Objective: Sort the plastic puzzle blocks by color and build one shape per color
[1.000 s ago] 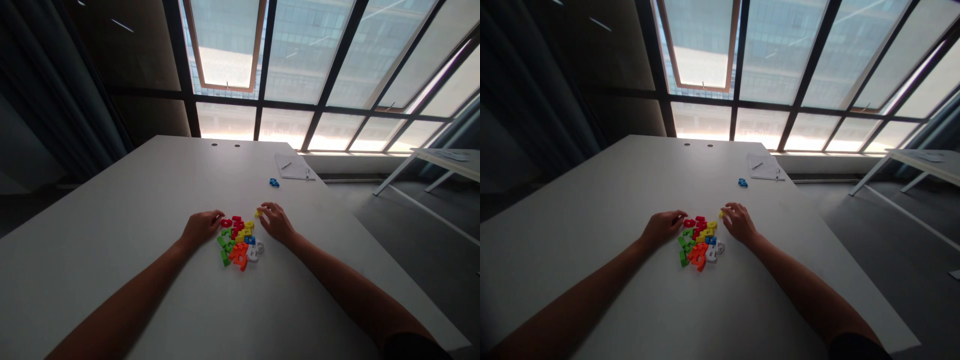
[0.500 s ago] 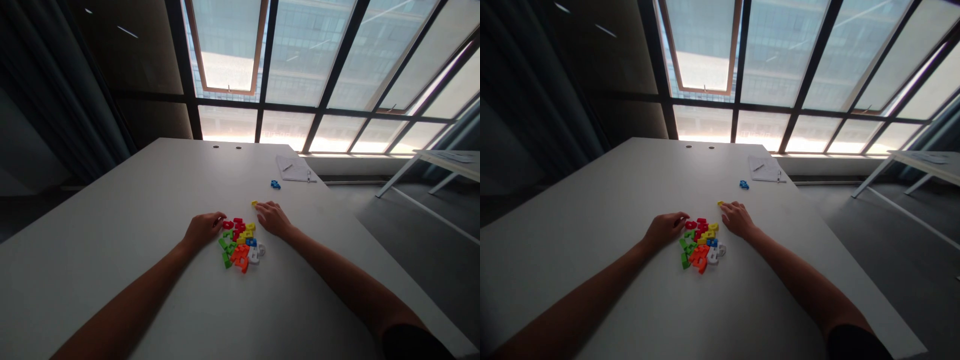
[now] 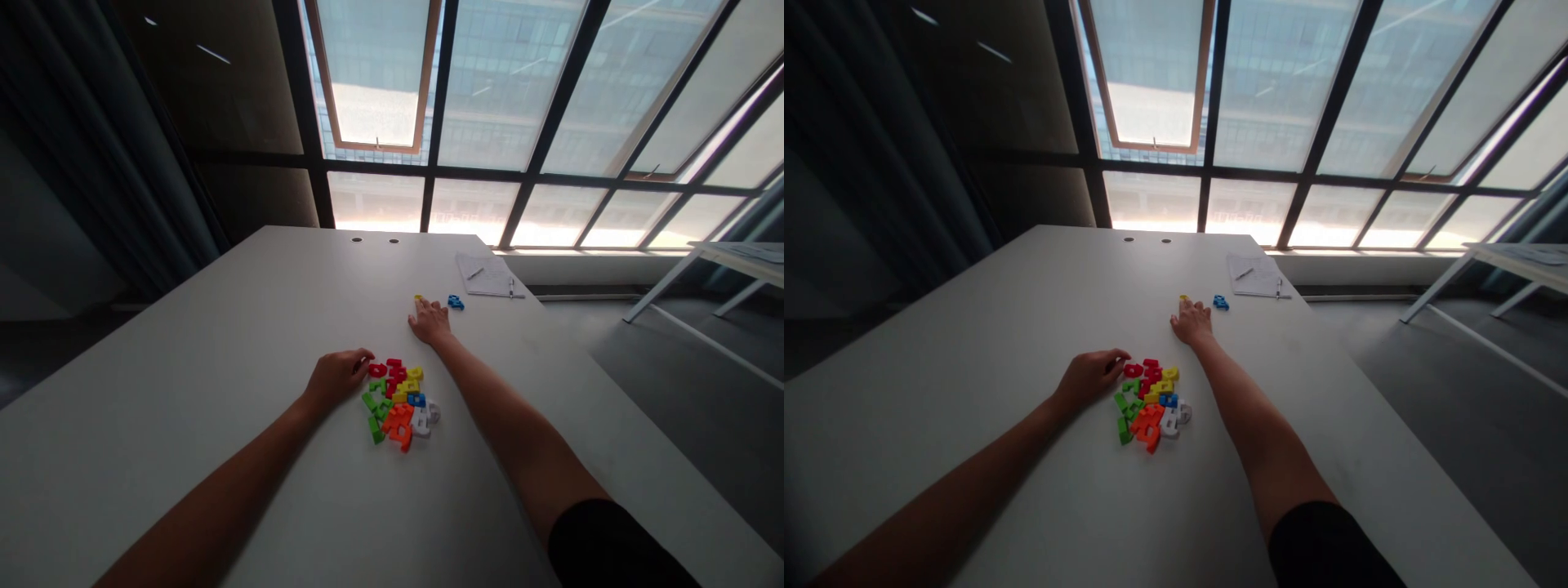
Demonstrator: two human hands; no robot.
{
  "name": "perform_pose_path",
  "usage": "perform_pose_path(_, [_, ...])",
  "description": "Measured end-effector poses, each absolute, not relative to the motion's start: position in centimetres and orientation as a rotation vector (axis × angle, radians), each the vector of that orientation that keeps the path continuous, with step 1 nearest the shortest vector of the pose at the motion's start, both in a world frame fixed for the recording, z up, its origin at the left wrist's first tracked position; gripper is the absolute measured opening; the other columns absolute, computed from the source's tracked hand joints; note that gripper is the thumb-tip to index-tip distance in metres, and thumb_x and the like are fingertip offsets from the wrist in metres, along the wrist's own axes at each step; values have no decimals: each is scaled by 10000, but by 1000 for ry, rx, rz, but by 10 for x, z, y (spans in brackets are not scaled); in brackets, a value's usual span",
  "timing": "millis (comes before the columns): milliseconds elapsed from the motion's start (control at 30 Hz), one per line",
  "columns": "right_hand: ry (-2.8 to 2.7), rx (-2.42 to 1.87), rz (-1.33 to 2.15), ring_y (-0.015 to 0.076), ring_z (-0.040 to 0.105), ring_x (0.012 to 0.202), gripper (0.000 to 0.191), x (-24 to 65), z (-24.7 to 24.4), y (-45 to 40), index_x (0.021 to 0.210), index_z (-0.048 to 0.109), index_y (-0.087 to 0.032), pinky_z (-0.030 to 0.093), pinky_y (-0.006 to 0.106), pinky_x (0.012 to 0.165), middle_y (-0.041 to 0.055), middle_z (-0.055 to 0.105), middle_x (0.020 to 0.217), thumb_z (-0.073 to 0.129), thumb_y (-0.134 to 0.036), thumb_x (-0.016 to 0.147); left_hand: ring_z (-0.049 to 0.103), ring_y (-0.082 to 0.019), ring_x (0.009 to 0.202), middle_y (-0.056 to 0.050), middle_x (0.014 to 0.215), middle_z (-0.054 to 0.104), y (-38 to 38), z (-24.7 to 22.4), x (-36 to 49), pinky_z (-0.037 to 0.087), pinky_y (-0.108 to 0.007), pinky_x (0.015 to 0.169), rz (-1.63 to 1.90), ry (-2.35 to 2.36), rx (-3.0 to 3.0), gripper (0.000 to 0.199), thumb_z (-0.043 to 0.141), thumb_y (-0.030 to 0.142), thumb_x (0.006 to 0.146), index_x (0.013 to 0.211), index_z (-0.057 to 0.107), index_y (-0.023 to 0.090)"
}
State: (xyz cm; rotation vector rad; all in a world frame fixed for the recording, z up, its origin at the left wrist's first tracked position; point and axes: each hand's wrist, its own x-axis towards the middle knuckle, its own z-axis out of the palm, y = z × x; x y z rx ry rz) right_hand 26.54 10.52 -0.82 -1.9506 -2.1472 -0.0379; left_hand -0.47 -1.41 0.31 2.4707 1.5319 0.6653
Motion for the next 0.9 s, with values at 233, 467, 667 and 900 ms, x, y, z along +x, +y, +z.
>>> perform_pose_path(233, [-2075,-1935,-64,362,501,1375,549,268,-9,98,1534,531,-144,403,504,1109,202,524,1592,477,-403,1052,733,-199,762,-33,938,826,-15,3,-5,498,-295,723,662,1528,2465,319,537,384,977,1098,811,275])
perform_pose_path(467, [-2185,-1796,-47,308,572,1317,316,272,-8,54,1280,710,-169,441,445,1101,184,680,1398,509,-272,1059,728,-194,744,-30,919,822,-14,1,-5,496,-297,719,679,1513,2472,314,541,379,975,1098,812,277])
perform_pose_path(667, [-2304,-1271,124,253,672,1201,326,303,-15,-18,1277,735,-233,502,439,1069,109,762,1283,545,-166,1021,736,-209,769,-37,923,822,-14,2,-4,496,-300,716,666,1530,2482,314,550,387,970,1100,817,284])
perform_pose_path(900, [-2390,-948,226,252,670,1154,250,309,-9,-44,1194,772,-276,518,459,1034,98,771,1214,573,-251,1044,734,-212,769,-37,935,824,-14,1,-3,485,-302,719,676,1543,2491,319,539,379,971,1093,817,282])
